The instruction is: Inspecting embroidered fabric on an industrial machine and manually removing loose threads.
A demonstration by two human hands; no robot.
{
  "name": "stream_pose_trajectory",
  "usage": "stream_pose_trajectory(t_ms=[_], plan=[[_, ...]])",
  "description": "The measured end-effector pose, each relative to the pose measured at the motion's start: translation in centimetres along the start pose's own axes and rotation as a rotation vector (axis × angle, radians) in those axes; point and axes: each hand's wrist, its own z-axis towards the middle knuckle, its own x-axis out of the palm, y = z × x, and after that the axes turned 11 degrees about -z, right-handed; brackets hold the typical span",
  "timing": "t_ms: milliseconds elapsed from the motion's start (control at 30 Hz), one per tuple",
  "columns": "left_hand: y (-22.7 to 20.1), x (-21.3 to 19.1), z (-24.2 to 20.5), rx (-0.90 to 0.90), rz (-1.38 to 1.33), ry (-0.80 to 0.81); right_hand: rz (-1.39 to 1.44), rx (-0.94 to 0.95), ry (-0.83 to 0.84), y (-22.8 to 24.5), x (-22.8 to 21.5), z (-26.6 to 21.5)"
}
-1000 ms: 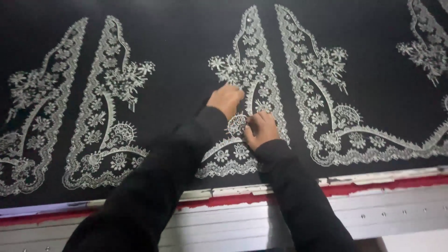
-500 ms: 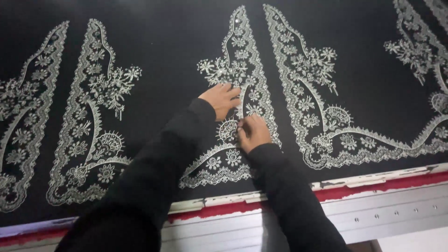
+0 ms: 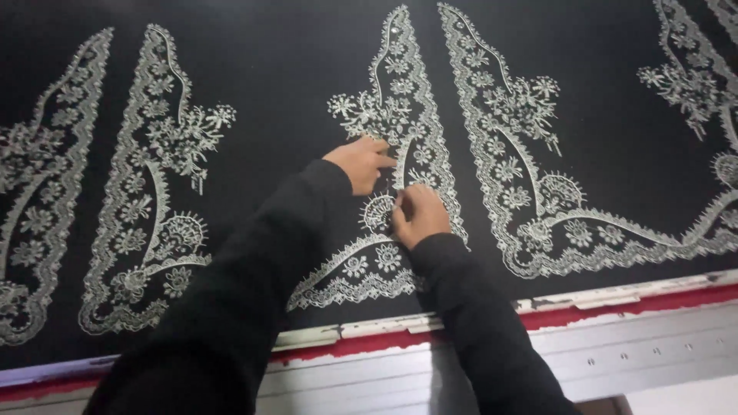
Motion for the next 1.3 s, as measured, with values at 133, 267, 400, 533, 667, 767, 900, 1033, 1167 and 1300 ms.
stream_pose_trajectory(t_ms=[133, 267, 400, 533, 667, 767, 900, 1033, 1167, 1300], plan=[[2.1, 3.5, 1.3, -0.041, -0.111, -0.054, -0.059, -0.039, -0.019, 0.9, -1.1, -0.3], [2.1, 5.2, 2.1, 0.029, 0.0, -0.175, -0.094, -0.012, 0.003, 1.0, -1.2, -0.6], [1.4, 3.6, 2.3, 0.207, 0.121, -0.351, -0.133, 0.0, 0.023, 1.2, -1.0, 0.2], [2.7, 7.5, 3.1, 0.268, 0.178, -0.39, -0.196, 0.011, 0.063, 1.6, -1.3, 0.4], [2.0, 9.0, 2.2, 0.169, 0.097, -0.266, -0.191, 0.077, 0.105, 1.5, -1.7, -0.3], [3.0, 8.3, 1.0, -0.104, -0.173, -0.211, -0.16, 0.071, 0.08, 1.5, -0.9, 0.5], [1.4, 5.9, 0.1, -0.129, -0.19, -0.276, -0.185, 0.067, 0.076, 1.3, -0.6, 0.7], [1.2, 6.3, -0.2, 0.033, 0.039, -0.399, -0.21, 0.099, 0.072, 0.6, -0.1, 0.1], [0.9, 5.7, -0.3, -0.049, -0.176, -0.361, -0.027, 0.18, 0.081, 1.2, -1.4, 0.5], [0.8, 10.6, 0.2, -0.278, -0.629, -0.487, -0.077, 0.126, 0.042, 0.1, -0.2, 0.7]])
